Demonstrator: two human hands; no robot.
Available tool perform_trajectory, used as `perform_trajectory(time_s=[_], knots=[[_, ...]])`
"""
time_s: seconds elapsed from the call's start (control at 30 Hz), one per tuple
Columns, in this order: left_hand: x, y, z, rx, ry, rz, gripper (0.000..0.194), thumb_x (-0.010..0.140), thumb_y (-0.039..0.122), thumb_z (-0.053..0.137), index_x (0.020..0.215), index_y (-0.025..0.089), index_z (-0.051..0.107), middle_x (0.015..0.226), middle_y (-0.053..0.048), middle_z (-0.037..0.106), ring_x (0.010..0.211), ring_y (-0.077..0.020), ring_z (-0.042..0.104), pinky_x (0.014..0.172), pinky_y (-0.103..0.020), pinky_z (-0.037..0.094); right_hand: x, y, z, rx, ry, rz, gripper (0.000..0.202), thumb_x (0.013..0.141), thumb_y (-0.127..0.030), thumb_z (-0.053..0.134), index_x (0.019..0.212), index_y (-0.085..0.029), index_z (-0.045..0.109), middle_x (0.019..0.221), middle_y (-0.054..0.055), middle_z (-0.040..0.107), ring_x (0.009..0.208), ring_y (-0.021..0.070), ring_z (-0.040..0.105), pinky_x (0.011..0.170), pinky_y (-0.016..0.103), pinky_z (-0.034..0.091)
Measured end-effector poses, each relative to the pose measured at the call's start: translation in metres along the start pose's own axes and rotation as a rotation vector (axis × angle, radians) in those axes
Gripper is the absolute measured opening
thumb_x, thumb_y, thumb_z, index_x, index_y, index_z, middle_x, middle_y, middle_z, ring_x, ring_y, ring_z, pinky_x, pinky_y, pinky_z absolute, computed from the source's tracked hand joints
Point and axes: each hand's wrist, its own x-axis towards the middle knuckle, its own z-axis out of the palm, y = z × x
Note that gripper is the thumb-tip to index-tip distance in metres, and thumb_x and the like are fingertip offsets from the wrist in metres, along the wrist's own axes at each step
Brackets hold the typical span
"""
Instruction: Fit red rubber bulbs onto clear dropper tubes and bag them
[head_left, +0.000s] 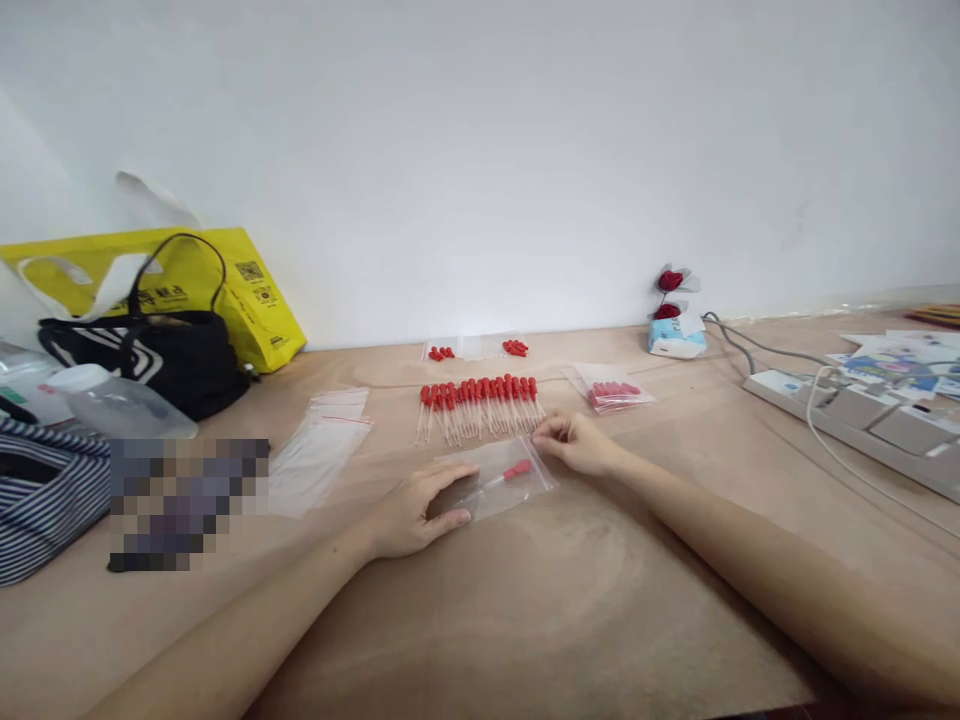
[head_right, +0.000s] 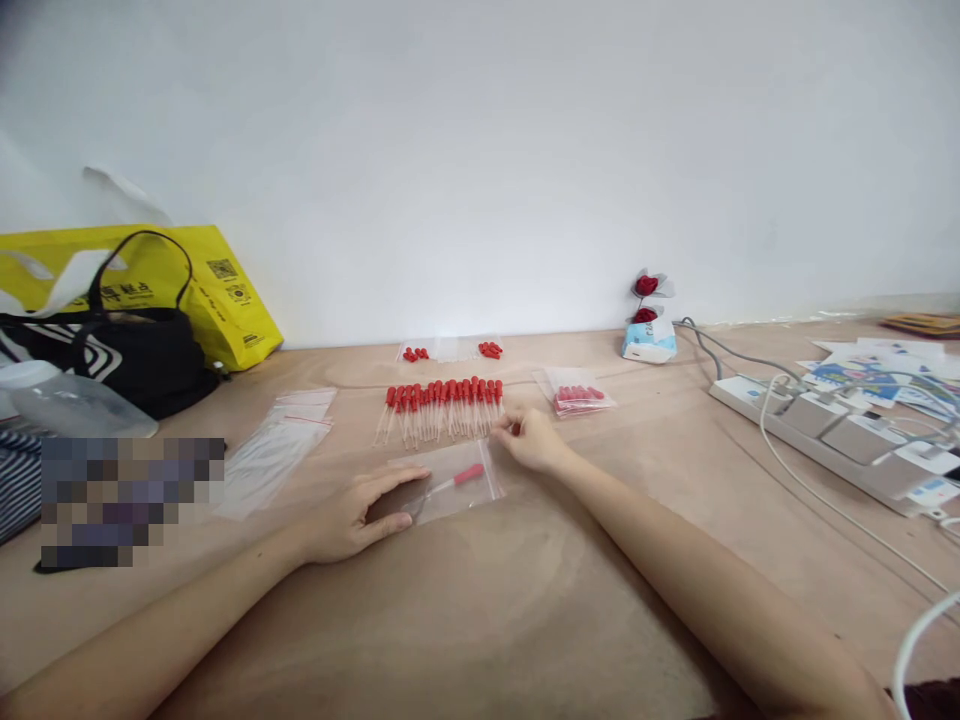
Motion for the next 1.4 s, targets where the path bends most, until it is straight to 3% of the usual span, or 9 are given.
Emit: perform_trajectory(time_s=[0.1,0.2,0.33,0.57,0.73,0.87,1.03,1.4], knots=[[0.001,0.003,-0.002,0.012,-0.026,-0.007,0.045,0.083,0.038,0.044,0.125,0.022,0.04,0.129,-0.006,0.044,0.12,-0.0225,0.038,0.1,-0.041,0.031,0.026,0.005,-0.011,-0.133,0.278,0.192,0.01,0.068,-0.025,0.055,0.066,-0.016,0.06,0.066,0.002,0.06,0.059,0.0133,0.053,0.06,0.025,0.041],[0.0,0.004,-0.004,0.006,-0.063,-0.003,0.042,0.086,0.035,0.038,0.127,0.022,0.037,0.132,-0.006,0.041,0.122,-0.0218,0.034,0.101,-0.042,0.028,0.056,0.012,-0.015,-0.202,0.416,0.358,0.021,0.065,-0.029,0.059,0.081,-0.015,0.06,0.073,0.005,0.062,0.068,0.0154,0.056,0.065,0.026,0.04],[-0.002,0.002,-0.004,-0.003,-0.064,0.038,0.048,0.083,0.034,0.045,0.128,0.023,0.035,0.133,-0.006,0.04,0.122,-0.0224,0.034,0.101,-0.043,0.028,0.083,0.019,-0.007,-0.196,0.44,0.445,0.028,0.063,-0.036,0.06,0.081,-0.015,0.06,0.076,0.009,0.063,0.073,0.0199,0.057,0.063,0.028,0.039],[-0.003,-0.002,-0.001,0.0,-0.044,0.066,0.049,0.082,0.036,0.046,0.128,0.023,0.035,0.132,-0.006,0.04,0.122,-0.0221,0.035,0.103,-0.042,0.027,0.095,0.024,0.001,-0.051,0.421,0.514,0.012,0.063,-0.027,0.057,0.056,-0.017,0.058,0.045,0.002,0.051,0.05,0.017,0.053,0.049,0.027,0.036],[-0.003,0.001,-0.002,0.002,-0.037,0.082,0.049,0.082,0.035,0.046,0.128,0.023,0.035,0.131,-0.006,0.041,0.121,-0.0224,0.036,0.101,-0.042,0.029,0.079,0.016,-0.012,0.129,0.5,0.45,0.011,0.07,-0.026,0.048,0.069,-0.018,0.055,0.049,-0.002,0.047,0.045,0.0103,0.046,0.045,0.023,0.035],[-0.003,0.0,-0.002,0.011,-0.045,0.076,0.05,0.082,0.036,0.046,0.128,0.022,0.035,0.132,-0.006,0.041,0.121,-0.0224,0.036,0.102,-0.042,0.028,0.041,0.01,-0.016,0.268,0.536,0.391,0.016,0.073,-0.031,0.043,0.082,-0.019,0.049,0.053,-0.005,0.044,0.041,0.0088,0.041,0.04,0.022,0.035],[-0.002,0.001,-0.003,0.008,-0.045,0.068,0.05,0.081,0.034,0.047,0.128,0.022,0.036,0.132,-0.006,0.041,0.122,-0.0236,0.034,0.101,-0.044,0.029,0.002,0.007,-0.006,0.496,0.641,0.354,0.019,0.07,-0.036,0.047,0.082,-0.022,0.046,0.056,-0.005,0.043,0.042,0.0095,0.039,0.038,0.023,0.035],[-0.001,0.001,-0.001,0.018,-0.041,0.072,0.049,0.082,0.036,0.046,0.128,0.023,0.035,0.132,-0.006,0.041,0.122,-0.0234,0.034,0.101,-0.043,0.029,-0.002,0.003,0.009,0.629,0.739,0.333,0.022,0.067,-0.038,0.051,0.081,-0.023,0.045,0.058,-0.004,0.043,0.045,0.0102,0.042,0.041,0.024,0.038]])
